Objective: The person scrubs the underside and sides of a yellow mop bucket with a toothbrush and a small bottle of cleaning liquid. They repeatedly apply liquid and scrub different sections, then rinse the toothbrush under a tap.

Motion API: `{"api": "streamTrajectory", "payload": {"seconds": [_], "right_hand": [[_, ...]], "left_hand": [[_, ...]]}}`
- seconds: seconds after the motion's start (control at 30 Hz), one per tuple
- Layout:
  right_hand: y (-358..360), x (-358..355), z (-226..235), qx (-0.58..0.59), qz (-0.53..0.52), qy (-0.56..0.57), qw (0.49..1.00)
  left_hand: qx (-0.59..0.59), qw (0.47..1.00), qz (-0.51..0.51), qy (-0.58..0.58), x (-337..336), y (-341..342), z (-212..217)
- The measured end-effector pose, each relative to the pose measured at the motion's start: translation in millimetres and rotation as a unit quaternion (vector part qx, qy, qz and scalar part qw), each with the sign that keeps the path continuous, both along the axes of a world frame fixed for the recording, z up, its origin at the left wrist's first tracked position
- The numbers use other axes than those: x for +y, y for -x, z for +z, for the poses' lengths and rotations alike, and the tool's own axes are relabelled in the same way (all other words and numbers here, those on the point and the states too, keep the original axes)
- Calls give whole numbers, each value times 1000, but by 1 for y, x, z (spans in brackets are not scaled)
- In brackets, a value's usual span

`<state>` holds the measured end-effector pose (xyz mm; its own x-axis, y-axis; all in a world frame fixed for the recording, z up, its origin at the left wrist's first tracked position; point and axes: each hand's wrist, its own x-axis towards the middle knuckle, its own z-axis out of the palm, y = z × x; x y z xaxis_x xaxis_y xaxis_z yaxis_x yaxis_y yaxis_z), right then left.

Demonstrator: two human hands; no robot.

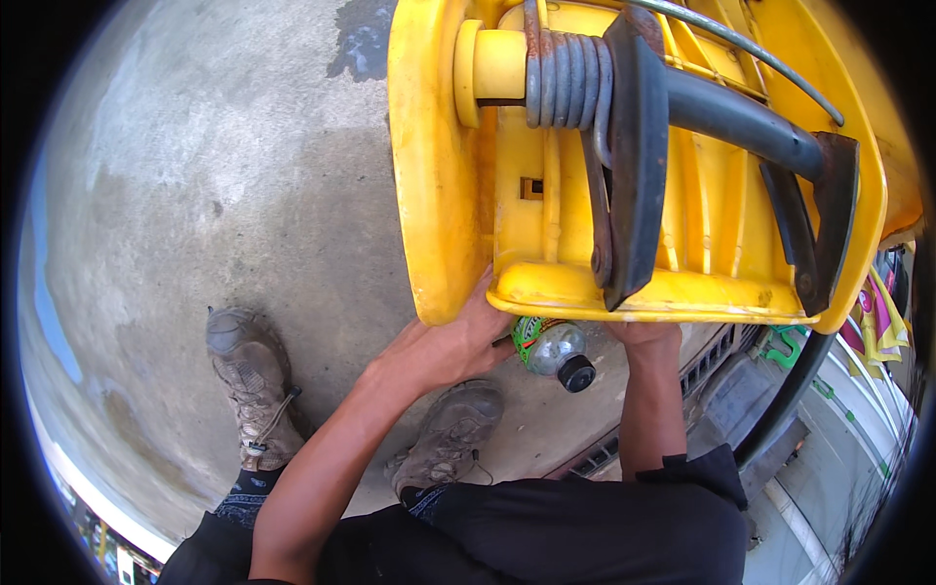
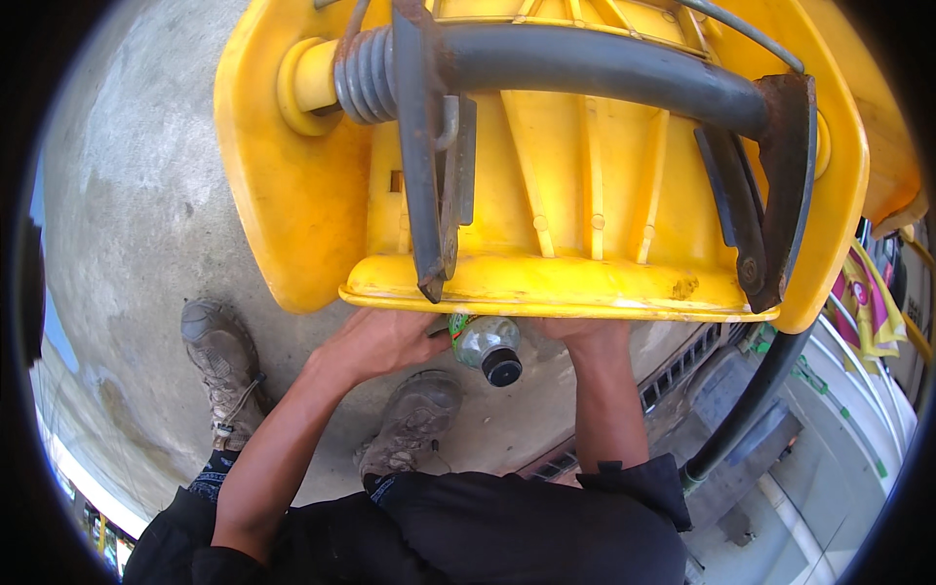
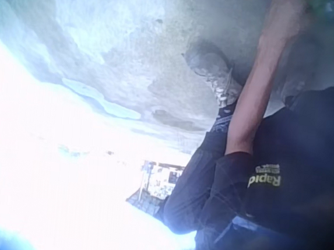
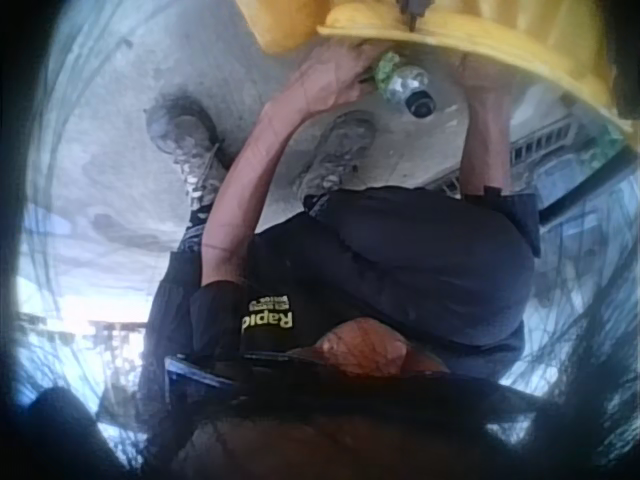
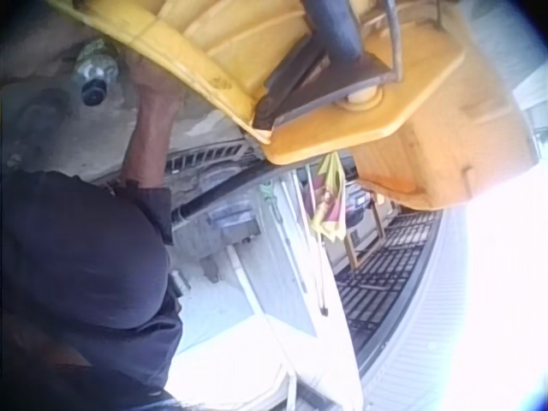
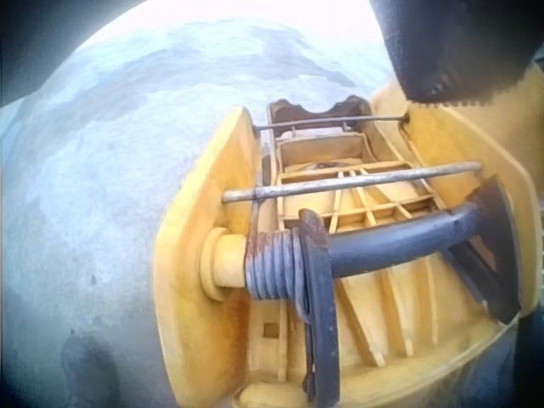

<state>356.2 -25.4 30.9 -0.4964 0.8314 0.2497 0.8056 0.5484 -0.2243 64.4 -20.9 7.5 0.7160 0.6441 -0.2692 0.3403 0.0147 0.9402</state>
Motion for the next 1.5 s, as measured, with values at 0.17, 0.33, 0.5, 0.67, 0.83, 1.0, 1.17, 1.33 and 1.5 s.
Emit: {"api": "streamTrajectory", "payload": {"seconds": [0.17,0.33,0.5,0.67,0.83,1.0,1.17,1.33,1.5], "right_hand": [[4,-21,-10,90,-99,13,991],[6,-54,-47,72,-219,-60,971],[42,-48,-44,293,-333,-68,894],[74,-22,-29,506,-342,-43,791],[74,-31,-15,532,-222,32,817],[54,-41,25,469,-212,-51,856],[28,-43,43,382,-276,-108,876],[24,-46,20,481,-297,-49,824],[19,-52,11,444,-275,-103,847]], "left_hand": [[7,999,9,-38,-4,2,-4],[19,1000,15,-17,-8,-1,-5],[32,999,-10,0,-9,1,-3],[-5,997,26,-66,-5,0,2],[8,1000,7,-13,-8,0,-1],[-16,1000,25,-3,-5,1,-1],[40,990,111,-72,-4,-24,16],[98,983,137,-68,14,-51,40],[159,963,122,-181,24,-63,54]]}}
